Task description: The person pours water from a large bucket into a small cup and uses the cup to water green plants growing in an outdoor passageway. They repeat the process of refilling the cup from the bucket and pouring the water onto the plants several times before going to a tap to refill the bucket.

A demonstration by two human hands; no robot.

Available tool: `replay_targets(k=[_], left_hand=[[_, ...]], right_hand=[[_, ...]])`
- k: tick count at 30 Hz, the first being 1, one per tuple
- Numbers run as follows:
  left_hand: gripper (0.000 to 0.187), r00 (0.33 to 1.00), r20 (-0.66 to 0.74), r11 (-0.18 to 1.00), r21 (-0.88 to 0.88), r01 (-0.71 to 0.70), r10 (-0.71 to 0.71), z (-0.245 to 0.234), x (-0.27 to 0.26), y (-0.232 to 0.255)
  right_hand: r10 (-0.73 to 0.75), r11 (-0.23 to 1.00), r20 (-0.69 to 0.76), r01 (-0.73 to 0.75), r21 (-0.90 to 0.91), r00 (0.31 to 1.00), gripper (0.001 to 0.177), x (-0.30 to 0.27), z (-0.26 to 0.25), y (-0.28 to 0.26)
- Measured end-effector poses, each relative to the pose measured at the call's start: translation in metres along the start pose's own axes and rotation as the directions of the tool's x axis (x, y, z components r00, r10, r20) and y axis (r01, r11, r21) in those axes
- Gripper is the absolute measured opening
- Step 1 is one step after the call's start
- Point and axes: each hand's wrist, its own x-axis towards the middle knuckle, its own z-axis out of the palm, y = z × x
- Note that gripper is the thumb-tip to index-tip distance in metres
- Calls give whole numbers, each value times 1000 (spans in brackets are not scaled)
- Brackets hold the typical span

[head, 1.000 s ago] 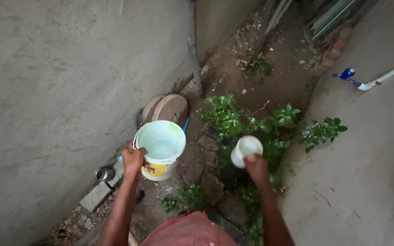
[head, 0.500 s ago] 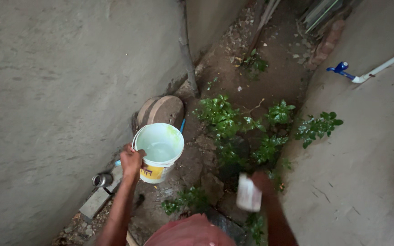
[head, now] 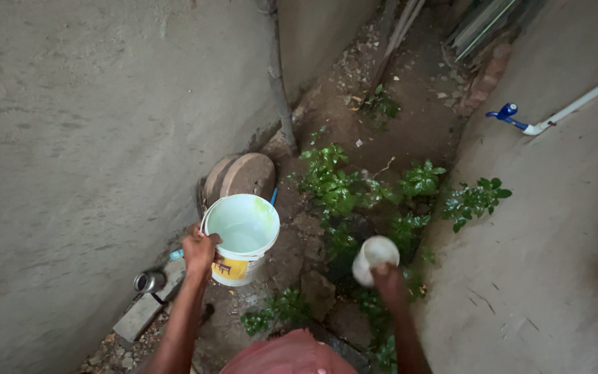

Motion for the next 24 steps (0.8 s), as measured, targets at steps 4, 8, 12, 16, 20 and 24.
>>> replay_targets(k=[4, 8, 12, 16, 20, 24], left_hand=[[30, 1000, -19, 1000, 8, 8, -8, -2, -1, -8], [32, 1000, -12, 1000, 23, -3, 4, -5, 0, -12], [32, 1000, -10, 1000, -9, 6, -6, -6, -1, -10], [31, 1000, -20, 1000, -6, -3, 3, -4, -8, -1], [34, 1000, -18, 1000, -26, 4, -4, -4, -16, 4], [34, 999, -52, 1000, -12, -6, 5, -7, -15, -2]], right_hand=[[155, 982, 240, -123, -144, 958, 48, -38, -2, 8], [285, 942, 481, -150, -300, 829, 49, -38, -8, 12], [239, 924, 435, -65, -378, 868, 50, 16, -10, 4], [201, 932, 313, -83, -352, 928, 52, 88, -18, -17], [-151, 959, 101, 170, -227, 983, 48, 117, -13, -41], [-105, 990, 66, 111, -88, 992, 44, 88, 8, -43]])
